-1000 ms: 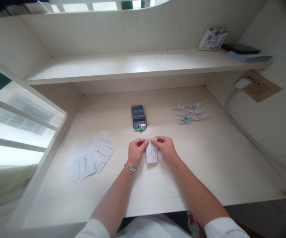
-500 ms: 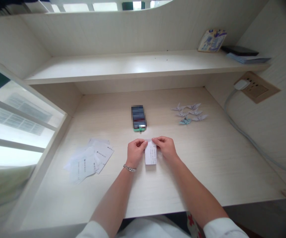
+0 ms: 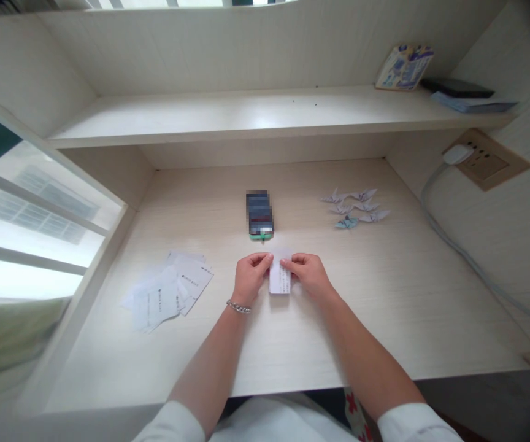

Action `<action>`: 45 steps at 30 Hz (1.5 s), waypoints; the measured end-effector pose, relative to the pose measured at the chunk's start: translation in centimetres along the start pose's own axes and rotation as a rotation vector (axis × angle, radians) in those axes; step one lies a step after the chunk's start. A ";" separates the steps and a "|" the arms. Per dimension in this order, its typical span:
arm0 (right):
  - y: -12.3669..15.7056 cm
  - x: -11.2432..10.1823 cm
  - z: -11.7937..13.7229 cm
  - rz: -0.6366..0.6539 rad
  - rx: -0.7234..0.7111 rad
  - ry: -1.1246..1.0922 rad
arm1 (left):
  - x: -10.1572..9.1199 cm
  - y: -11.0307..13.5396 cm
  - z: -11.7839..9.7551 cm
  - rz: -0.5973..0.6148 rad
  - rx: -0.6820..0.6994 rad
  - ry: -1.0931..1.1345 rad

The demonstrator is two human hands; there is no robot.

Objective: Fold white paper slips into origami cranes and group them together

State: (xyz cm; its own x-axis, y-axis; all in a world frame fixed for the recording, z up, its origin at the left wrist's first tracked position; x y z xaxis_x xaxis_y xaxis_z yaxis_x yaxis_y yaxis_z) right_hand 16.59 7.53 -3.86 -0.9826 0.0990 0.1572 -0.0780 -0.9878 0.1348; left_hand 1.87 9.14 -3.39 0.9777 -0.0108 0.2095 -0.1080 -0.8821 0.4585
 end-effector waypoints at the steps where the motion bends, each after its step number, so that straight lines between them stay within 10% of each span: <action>1: -0.1 -0.1 0.0 -0.020 0.000 -0.011 | 0.3 0.1 0.0 0.041 -0.031 0.013; 10: -0.3 -0.8 0.3 -0.124 -0.060 0.056 | 0.5 0.6 0.3 0.178 -0.072 -0.177; 45: 0.3 -0.1 0.5 -0.037 -0.061 0.228 | -0.7 0.0 -0.2 -0.011 0.051 -0.261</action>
State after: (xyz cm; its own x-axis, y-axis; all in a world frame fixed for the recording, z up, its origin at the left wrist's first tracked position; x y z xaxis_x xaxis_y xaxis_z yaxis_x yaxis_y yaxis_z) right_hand 16.70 7.25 -3.36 -0.9910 0.1122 -0.0724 -0.1177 -0.9901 0.0764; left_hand 1.11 9.28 -3.34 0.9929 -0.1161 -0.0278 -0.0943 -0.9055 0.4138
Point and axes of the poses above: each hand's wrist, its own y-axis away from the middle knuckle, its own x-axis out of the palm, z = x × y, the point moved 5 cm from there along -y, towards the middle knuckle, and after that the axes turned 12 degrees about -x, right-handed, at the moved point
